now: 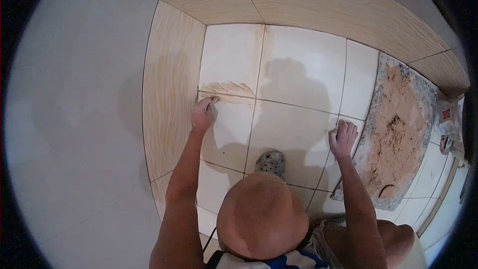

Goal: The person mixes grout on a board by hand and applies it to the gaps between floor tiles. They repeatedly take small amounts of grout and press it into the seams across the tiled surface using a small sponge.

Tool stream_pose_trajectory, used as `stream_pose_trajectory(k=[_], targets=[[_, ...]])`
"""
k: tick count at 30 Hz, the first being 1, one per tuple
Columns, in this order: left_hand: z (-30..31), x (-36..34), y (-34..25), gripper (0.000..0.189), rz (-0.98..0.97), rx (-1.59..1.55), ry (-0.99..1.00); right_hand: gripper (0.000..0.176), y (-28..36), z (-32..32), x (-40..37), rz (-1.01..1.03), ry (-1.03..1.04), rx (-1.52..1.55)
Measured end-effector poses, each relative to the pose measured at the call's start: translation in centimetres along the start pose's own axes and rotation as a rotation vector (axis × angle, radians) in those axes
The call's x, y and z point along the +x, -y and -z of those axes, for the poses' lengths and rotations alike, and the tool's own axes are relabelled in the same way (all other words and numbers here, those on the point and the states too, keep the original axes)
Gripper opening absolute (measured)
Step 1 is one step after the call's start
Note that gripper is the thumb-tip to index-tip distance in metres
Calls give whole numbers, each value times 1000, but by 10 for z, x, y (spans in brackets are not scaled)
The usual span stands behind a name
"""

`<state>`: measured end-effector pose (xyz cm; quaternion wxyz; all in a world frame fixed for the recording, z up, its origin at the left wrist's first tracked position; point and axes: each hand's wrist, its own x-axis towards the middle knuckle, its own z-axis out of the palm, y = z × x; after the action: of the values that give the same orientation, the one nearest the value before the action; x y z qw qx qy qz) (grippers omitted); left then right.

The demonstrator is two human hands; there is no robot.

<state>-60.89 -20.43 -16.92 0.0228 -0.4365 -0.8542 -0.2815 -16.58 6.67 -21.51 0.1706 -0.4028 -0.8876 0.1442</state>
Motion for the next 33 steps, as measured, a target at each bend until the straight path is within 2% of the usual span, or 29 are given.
stream_pose_trajectory(k=[3,5,6,7,9,10,12,13,15,16,18,19,21,22,24,25,27,28,30,33], targets=[[13,30,-11,10,-36,158,36,42,0,-1,-2,-10,3,5],[4,41,-3,10,-86,321,-41,41,0,2,-3,-16,31,4],[-4,37,-2,9,90,390,58,41,1,1,0,-25,39,9],[-10,32,-1,9,93,388,65,41,2,0,1,-27,45,6],[-17,20,-4,8,60,499,-87,40,2,2,0,-42,47,-4],[-12,17,-4,8,62,504,-93,40,1,2,1,-36,44,1],[8,11,-4,11,100,441,157,41,0,1,-1,-52,76,-15],[20,10,0,11,91,449,145,41,2,1,-2,-52,62,-5],[36,15,6,15,173,200,266,42,0,2,-2,-44,80,-7],[37,18,9,15,162,199,265,42,-2,1,-2,-42,81,-12],[34,15,17,17,633,197,108,42,-3,-2,-4,-51,77,-23],[32,10,21,17,637,195,110,42,-3,-2,-4,-45,77,-29],[31,4,31,23,728,-440,-110,42,-3,-2,-6,-42,93,-36],[30,4,36,23,727,-442,-115,42,-4,-2,-4,-45,104,-44],[31,6,35,30,589,-347,-149,43,-4,0,-3,-39,92,-39],[32,9,31,30,589,-346,-150,43,-3,1,-3,-34,83,-34],[30,12,27,27,588,83,-44,43,-2,2,-3,-29,80,-27],[24,9,33,27,589,83,-43,43,-2,2,-3,-25,76,-21],[7,4,45,23,227,892,198,43,-1,3,-2,-29,76,-10],[-13,29,18,33,285,802,238,42,-2,2,-3,-18,51,-1]])
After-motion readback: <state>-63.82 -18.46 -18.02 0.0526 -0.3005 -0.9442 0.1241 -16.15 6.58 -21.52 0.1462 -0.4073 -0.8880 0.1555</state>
